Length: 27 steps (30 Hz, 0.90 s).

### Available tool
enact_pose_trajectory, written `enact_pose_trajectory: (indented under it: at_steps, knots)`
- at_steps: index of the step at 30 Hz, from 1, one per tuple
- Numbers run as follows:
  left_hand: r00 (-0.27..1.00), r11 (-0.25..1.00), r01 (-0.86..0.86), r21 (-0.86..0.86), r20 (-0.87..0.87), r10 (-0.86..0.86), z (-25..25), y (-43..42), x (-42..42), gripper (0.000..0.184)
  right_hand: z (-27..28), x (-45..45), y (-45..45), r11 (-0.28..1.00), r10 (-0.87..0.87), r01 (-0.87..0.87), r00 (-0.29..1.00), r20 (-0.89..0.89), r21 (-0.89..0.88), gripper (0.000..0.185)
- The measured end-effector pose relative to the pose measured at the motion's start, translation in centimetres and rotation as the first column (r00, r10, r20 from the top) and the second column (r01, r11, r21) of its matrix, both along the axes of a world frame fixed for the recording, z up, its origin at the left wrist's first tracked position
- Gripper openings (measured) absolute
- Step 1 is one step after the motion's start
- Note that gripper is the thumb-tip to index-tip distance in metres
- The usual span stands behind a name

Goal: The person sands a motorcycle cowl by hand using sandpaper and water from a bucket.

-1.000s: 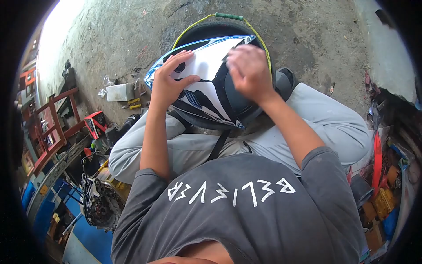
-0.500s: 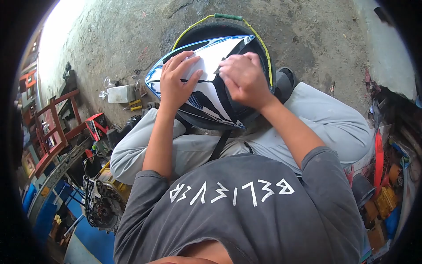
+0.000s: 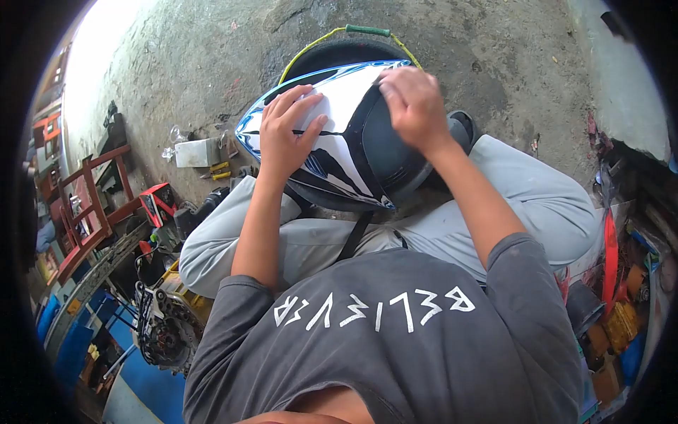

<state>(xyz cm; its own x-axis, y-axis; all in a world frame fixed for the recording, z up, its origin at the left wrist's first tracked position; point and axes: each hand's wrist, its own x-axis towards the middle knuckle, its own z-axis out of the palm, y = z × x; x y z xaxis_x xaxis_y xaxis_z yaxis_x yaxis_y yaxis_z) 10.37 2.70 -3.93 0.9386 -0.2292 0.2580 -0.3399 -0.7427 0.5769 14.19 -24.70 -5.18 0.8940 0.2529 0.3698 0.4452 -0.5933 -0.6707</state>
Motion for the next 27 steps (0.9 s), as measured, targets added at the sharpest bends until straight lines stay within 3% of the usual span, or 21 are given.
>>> enact_pose_trajectory:
  at_steps: [4, 7, 8, 12, 15, 17, 19, 21, 23, 25, 27]
  knots:
    - [1.0, 1.0, -0.002, 0.01, 0.002, 0.002, 0.1, -0.1, 0.2, 0.036, 0.9, -0.2, 0.1, 0.993, -0.003, 0.0, 1.0, -0.027, -0.116, 0.012]
    - [1.0, 1.0, -0.001, 0.01, -0.007, 0.001, 0.2, -0.1, 0.1, 0.036, 2.8, -2.4, 2.0, 0.963, 0.247, -0.242, 0.968, 0.032, -0.123, 0.012]
    - [1.0, 1.0, 0.0, 0.01, -0.006, 0.0, 0.1, -0.1, 0.1, 0.036, 2.8, -2.5, 2.1, 0.959, 0.25, -0.243, 0.968, 0.031, -0.145, 0.011]
    - [1.0, 1.0, 0.0, 0.001, -0.011, 0.0, 0.0, 0.0, 0.1, 0.036, 0.5, 0.4, -0.2, 0.996, -0.033, 0.029, 0.999, -0.039, -0.088, 0.01]
    - [1.0, 1.0, 0.0, 0.007, -0.027, 0.0, 0.5, -0.1, 0.0, 0.037, 0.2, -0.2, 0.0, 0.984, -0.054, 0.057, 0.998, 0.02, -0.172, 0.011]
    - [1.0, 1.0, 0.001, 0.008, -0.024, -0.001, 0.4, -0.2, 0.2, 0.037, 1.7, -2.0, 1.5, 0.976, 0.151, -0.145, 0.988, 0.024, -0.165, 0.014]
    - [1.0, 1.0, 0.003, 0.008, -0.027, -0.003, 0.3, -0.2, 0.0, 0.037, 2.2, -3.3, 2.7, 0.964, 0.25, -0.249, 0.968, 0.005, -0.095, 0.013]
    - [1.0, 1.0, -0.001, 0.005, -0.027, 0.001, 0.3, -0.1, 0.0, 0.036, 1.6, -2.1, 1.4, 0.96, 0.219, -0.21, 0.975, 0.03, -0.184, 0.013]
    - [1.0, 1.0, 0.0, -0.004, -0.024, 0.0, 0.4, -0.1, -0.1, 0.036, -0.1, 0.0, 0.1, 0.99, -0.031, 0.032, 0.999, 0.008, -0.137, 0.011]
    - [1.0, 1.0, -0.002, -0.005, -0.019, 0.002, 0.5, -0.1, 0.0, 0.036, 0.1, 0.9, -0.7, 0.993, -0.045, 0.05, 0.998, 0.042, -0.109, 0.01]
    - [1.0, 1.0, 0.001, 0.005, -0.014, -0.001, 0.4, -0.1, 0.0, 0.036, 1.1, -0.9, 0.7, 0.987, 0.057, -0.053, 0.998, 0.021, -0.154, 0.01]
